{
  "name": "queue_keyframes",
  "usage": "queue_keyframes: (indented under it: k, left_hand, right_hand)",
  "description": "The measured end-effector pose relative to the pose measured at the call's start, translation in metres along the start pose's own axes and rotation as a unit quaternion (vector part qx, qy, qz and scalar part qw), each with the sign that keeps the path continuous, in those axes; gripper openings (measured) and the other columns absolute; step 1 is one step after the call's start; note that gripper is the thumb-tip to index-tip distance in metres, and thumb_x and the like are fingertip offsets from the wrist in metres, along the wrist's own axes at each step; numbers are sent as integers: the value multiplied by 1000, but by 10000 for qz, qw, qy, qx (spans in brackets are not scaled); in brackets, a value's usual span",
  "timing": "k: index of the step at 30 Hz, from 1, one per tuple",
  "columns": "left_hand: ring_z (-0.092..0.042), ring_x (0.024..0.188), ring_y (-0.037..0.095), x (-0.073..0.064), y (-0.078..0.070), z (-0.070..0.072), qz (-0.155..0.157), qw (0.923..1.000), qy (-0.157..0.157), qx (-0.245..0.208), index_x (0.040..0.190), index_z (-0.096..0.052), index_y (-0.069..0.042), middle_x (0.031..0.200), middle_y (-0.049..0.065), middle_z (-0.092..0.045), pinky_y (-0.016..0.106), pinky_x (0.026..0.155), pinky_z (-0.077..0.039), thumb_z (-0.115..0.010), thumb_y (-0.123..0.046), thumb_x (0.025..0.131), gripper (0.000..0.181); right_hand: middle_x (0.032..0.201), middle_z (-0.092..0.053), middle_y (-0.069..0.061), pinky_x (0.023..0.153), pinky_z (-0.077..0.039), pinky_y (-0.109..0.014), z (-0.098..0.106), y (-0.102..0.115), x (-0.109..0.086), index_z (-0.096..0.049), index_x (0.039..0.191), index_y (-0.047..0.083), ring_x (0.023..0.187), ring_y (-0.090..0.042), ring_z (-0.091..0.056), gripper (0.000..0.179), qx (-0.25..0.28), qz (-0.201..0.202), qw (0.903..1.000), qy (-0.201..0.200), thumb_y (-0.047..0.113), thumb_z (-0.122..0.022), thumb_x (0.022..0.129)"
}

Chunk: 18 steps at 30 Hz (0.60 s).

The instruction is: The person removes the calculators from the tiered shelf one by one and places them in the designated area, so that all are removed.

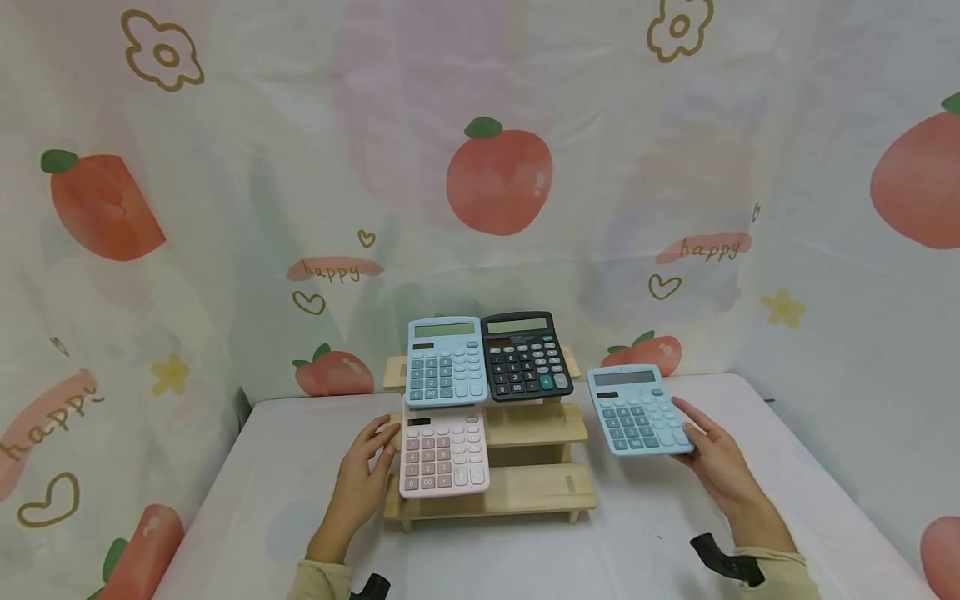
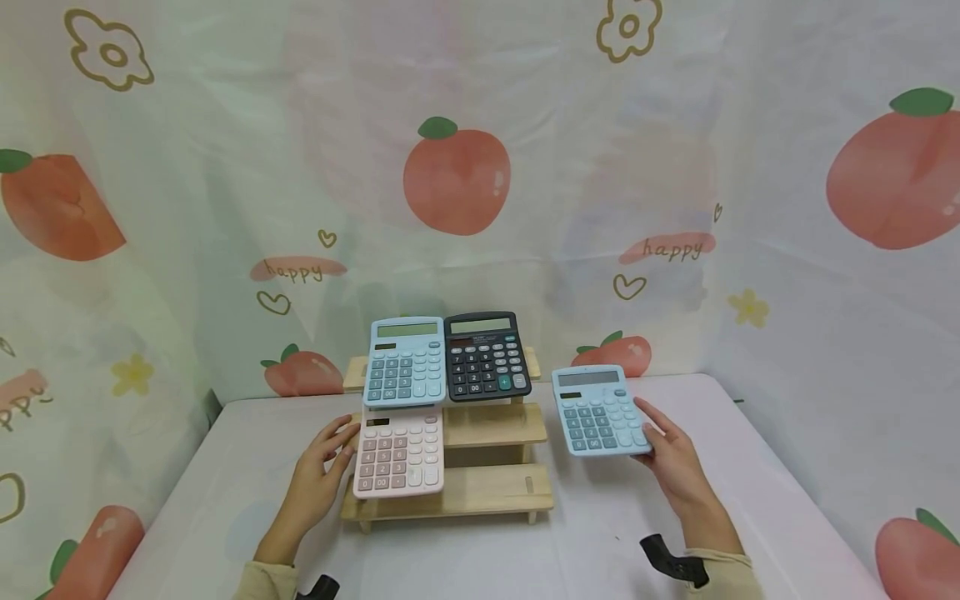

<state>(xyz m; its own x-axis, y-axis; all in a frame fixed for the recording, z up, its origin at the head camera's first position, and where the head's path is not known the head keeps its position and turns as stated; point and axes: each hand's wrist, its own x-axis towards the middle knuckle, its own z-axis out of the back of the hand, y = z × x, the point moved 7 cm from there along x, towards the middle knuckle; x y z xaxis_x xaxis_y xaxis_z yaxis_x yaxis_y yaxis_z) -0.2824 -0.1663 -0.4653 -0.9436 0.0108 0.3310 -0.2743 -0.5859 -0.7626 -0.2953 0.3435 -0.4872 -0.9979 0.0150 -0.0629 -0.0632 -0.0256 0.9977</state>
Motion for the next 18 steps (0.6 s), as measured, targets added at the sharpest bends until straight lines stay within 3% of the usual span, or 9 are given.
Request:
queue_keyframes:
  k: [6,13,18]
  left_hand:
    - [-49,141,39,0,0,0,-60,10000,-27,-49,138,-61,-1,154,15,-49,61,104,-47,-57,-7,102,37]
    - [-47,142,38,0,1,0,-34,10000,-28,-66,139,-61,-2,154,14,-48,61,104,-47,-57,-8,102,38]
    - [-49,140,39,-1,0,0,-80,9999,-65,-40,137,-61,-1,153,16,-50,61,102,-47,-58,-7,101,37]
  right_hand:
    - [160,-30,-11,87,-53,-12,3,-14,4,-13,164,14,103,14,-59,58,-309,-315,9988,-211,33,-30,112]
    - [164,-27,-12,85,-52,-13,7,-27,8,-14,164,18,100,13,-57,56,-408,-689,9961,-362,32,-27,112]
    - [169,-15,-17,85,-51,-11,6,-35,9,-13,164,17,99,18,-54,55,-351,-871,9951,-308,31,-24,112]
